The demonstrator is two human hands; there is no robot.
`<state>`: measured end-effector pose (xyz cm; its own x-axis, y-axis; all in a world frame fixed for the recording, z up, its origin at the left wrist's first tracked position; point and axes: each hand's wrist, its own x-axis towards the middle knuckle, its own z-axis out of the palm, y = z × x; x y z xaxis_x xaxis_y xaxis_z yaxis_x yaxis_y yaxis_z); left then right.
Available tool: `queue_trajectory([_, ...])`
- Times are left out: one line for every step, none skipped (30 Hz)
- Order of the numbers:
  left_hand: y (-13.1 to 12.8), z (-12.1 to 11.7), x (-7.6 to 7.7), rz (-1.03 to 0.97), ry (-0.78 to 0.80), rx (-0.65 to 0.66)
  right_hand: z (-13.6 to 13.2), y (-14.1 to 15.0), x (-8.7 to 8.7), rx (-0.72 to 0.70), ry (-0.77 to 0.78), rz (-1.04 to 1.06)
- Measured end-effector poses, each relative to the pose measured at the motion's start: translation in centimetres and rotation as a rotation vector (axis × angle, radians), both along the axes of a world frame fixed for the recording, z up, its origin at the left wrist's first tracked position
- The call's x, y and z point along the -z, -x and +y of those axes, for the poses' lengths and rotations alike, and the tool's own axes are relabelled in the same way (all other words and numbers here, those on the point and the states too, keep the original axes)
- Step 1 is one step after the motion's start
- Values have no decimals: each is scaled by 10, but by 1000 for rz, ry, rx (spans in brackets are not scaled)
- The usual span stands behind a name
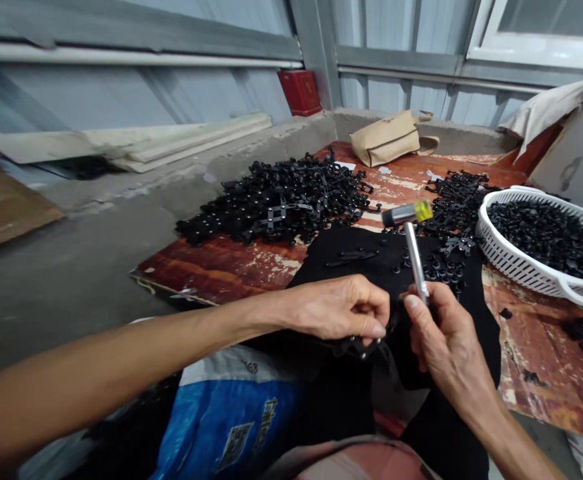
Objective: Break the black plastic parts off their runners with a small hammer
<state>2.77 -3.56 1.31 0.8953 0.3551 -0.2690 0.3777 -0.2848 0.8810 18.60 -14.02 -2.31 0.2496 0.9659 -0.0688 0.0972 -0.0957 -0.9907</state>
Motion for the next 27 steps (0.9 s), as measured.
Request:
queue_trajectory([-2,3,4,-26,57,-127,-3,-4,1,40,-16,-18])
queue_trajectory([-3,6,7,-54,93,-266,-8,-8,3,76,-29,-24])
queue_trajectory([-4,10,9,-78,118,-399,-13,-12,6,109,-37,-19])
queue_trajectory([-6,13,11,-93,139,-508,-19,-15,9,136,-42,-3])
queue_trajectory([-8,17,12,-97,155,-589,-24,-18,13,160,-44,18])
queue_trajectory([-11,21,12,-91,163,-650,-30,-20,17,177,-42,43])
queue_trajectory([-15,24,13,-82,158,-700,-36,-21,21,188,-33,67])
queue_trajectory([-18,27,13,-78,141,-737,-40,-21,24,191,-25,86])
queue_trajectory([-21,30,14,-77,111,-770,-45,-20,26,197,-16,107])
queue_trajectory([-24,32,15,-76,70,-806,-48,-19,27,212,-5,133])
queue_trajectory([-26,34,16,-75,32,-843,-51,-17,27,233,8,163])
queue_trajectory([-27,35,18,-72,11,-873,-53,-14,27,258,21,198])
queue_trajectory([-27,37,20,-66,7,-893,-55,-12,26,284,34,231])
queue_trajectory([-27,37,23,-61,22,-897,-56,-10,24,304,47,259])
queue_trajectory([-26,38,25,-62,54,-886,-56,-8,23,315,60,278])
queue_trajectory([-24,38,27,-68,99,-863,-57,-6,22,315,67,284])
queue_trajectory([-23,38,28,-79,145,-843,-56,-5,22,314,74,285])
queue_trajectory([-22,38,29,-93,186,-833,-56,-5,22,314,80,281])
queue_trajectory([-21,38,30,-109,219,-835,-56,-5,23,313,84,275])
queue_trajectory([-20,38,30,-125,244,-846,-56,-5,23,312,88,268])
queue_trajectory([-19,38,29,-138,252,-866,-56,-5,24,312,92,261])
queue_trajectory([-19,38,29,-149,248,-889,-56,-5,24,311,96,257])
queue_trajectory([-20,38,28,-155,237,-913,-56,-6,25,311,101,256])
queue_trajectory([-20,39,28,-155,225,-935,-56,-6,25,313,105,257])
queue_trajectory([-21,39,27,-152,212,-951,-56,-6,25,315,107,261])
queue_trajectory([-21,40,27,-149,203,-959,-56,-6,25,315,108,263])
queue_trajectory([-22,40,27,-146,194,-956,-56,-6,25,313,110,265])
